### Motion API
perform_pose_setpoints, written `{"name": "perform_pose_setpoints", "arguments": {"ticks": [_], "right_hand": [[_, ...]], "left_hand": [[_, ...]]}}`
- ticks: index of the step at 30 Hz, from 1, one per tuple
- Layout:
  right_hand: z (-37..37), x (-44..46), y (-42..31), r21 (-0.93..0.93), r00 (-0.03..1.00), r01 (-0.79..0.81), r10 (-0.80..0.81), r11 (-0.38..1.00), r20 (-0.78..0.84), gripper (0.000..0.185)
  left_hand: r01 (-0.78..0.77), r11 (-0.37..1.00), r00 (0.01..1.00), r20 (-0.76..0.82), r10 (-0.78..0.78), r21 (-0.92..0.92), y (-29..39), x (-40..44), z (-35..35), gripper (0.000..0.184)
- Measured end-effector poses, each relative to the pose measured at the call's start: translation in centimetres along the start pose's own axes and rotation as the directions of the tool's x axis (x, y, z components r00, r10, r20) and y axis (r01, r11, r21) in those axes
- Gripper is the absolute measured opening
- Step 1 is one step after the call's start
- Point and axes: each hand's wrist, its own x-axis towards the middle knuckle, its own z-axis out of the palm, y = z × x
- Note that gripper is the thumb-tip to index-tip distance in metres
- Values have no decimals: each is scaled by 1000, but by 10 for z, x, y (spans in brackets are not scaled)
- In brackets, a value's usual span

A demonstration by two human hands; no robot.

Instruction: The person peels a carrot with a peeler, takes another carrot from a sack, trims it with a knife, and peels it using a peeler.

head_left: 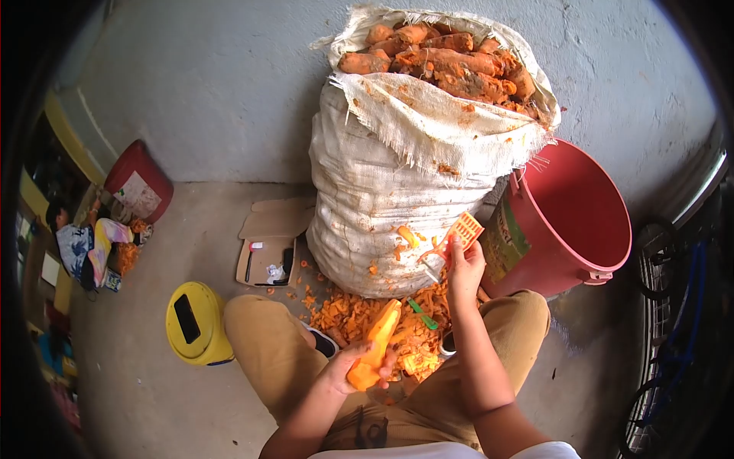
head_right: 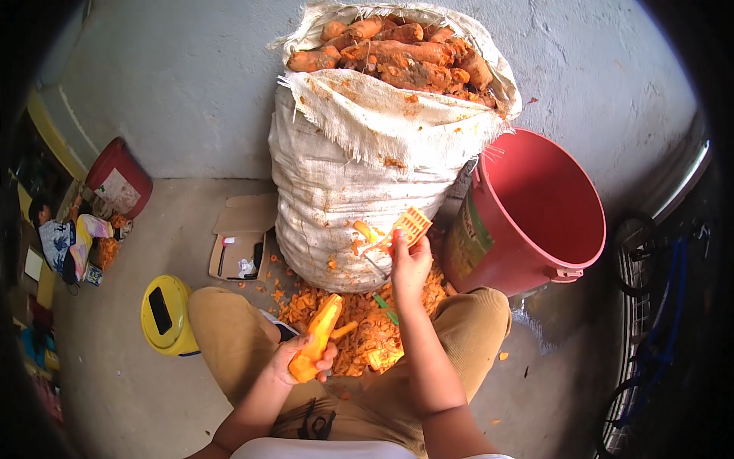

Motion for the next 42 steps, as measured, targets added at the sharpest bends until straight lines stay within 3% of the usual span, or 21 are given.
{"name": "perform_pose_setpoints", "arguments": {"ticks": [4, 6, 11, 13, 15, 16, 18, 19, 20, 22, 23, 26, 27, 28, 29, 32, 34, 37, 38, 40, 42], "right_hand": [[8, -32, -7, -101, 957, -198, 214, 975, 196, 16], [15, -41, -7, 5, 940, -227, 217, 974, 264, 16], [12, -42, -15, -302, 879, -210, 315, 930, 357, 24], [15, -47, -7, -193, 874, -186, 251, 964, 415, 21], [18, -54, -12, -189, 841, -177, 248, 966, 481, 21], [19, -59, -9, -198, 823, -126, 214, 972, 526, 22], [17, -63, -17, -561, 752, 194, 245, 805, 612, 23], [17, -63, -8, -480, 796, 222, 127, 849, 592, 23], [16, -57, -2, -394, 832, 101, 140, 914, 537, 22], [17, -46, -13, -402, 801, -131, 336, 906, 495, 23], [14, -43, 1, -390, 845, -76, 267, 917, 462, 21], [16, -34, -7, -400, 860, -217, 369, 890, 353, 20], [7, -25, 10, -346, 906, -166, 281, 924, 317, 20], [3, -13, 15, -366, 968, 60, 34, 929, 247, 19], [-7, 4, 12, -536, 984, 160, -91, 829, 153, 18], [-19, 25, -5, -430, 996, -49, 78, 901, 49, 15], [-2, 2, -13, -308, 970, -24, 97, 951, 223, 19], [18, -41, -31, -404, 810, -223, 399, 887, 429, 25], [20, -53, -19, -259, 795, -188, 302, 947, 526, 27], [19, -71, -8, -296, 750, -17, 208, 955, 628, 29], [20, -68, -7, -362, 786, 21, 208, 932, 582, 29]], "left_hand": [[-96, 995, 989, -113, 94, -15, 2, 5, -14, 41], [-143, 988, 967, -204, 151, 51, 4, 6, -18, 42], [-138, 933, 879, -392, 270, 333, 9, 8, -4, 36], [-120, 935, 883, -394, 254, 334, 12, 7, -1, 35], [-46, 859, 860, -417, 294, 510, 12, 7, 2, 33], [-5, 808, 848, -425, 315, 589, 12, 7, 3, 33], [-19, 720, 844, -375, 383, 694, 10, 9, -2, 36], [-24, 670, 842, -347, 414, 742, 9, 10, -3, 37], [-12, 663, 848, -343, 403, 749, 9, 10, -2, 36], [9, 647, 861, -335, 383, 762, 11, 10, 4, 33], [18, 636, 847, -350, 400, 771, 11, 11, 5, 33], [23, 596, 835, -343, 430, 803, 13, 14, 8, 33], [18, 578, 850, -317, 421, 816, 12, 12, 9, 34], [13, 560, 864, -291, 411, 828, 12, 10, 9, 35], [28, 574, 877, -295, 378, 819, 8, 6, 5, 36], [64, 644, 887, -339, 314, 763, 2, -5, -4, 38], [48, 734, 857, -405, 319, 678, 2, -6, -6, 39], [-33, 840, 886, -374, 275, 541, 8, -1, -3, 40], [-50, 877, 904, -352, 244, 479, 10, 1, -3, 40], [-41, 905, 926, -324, 194, 423, 10, 4, 2, 37], [-28, 936, 953, -274, 131, 352, 12, 4, 3, 35]]}}
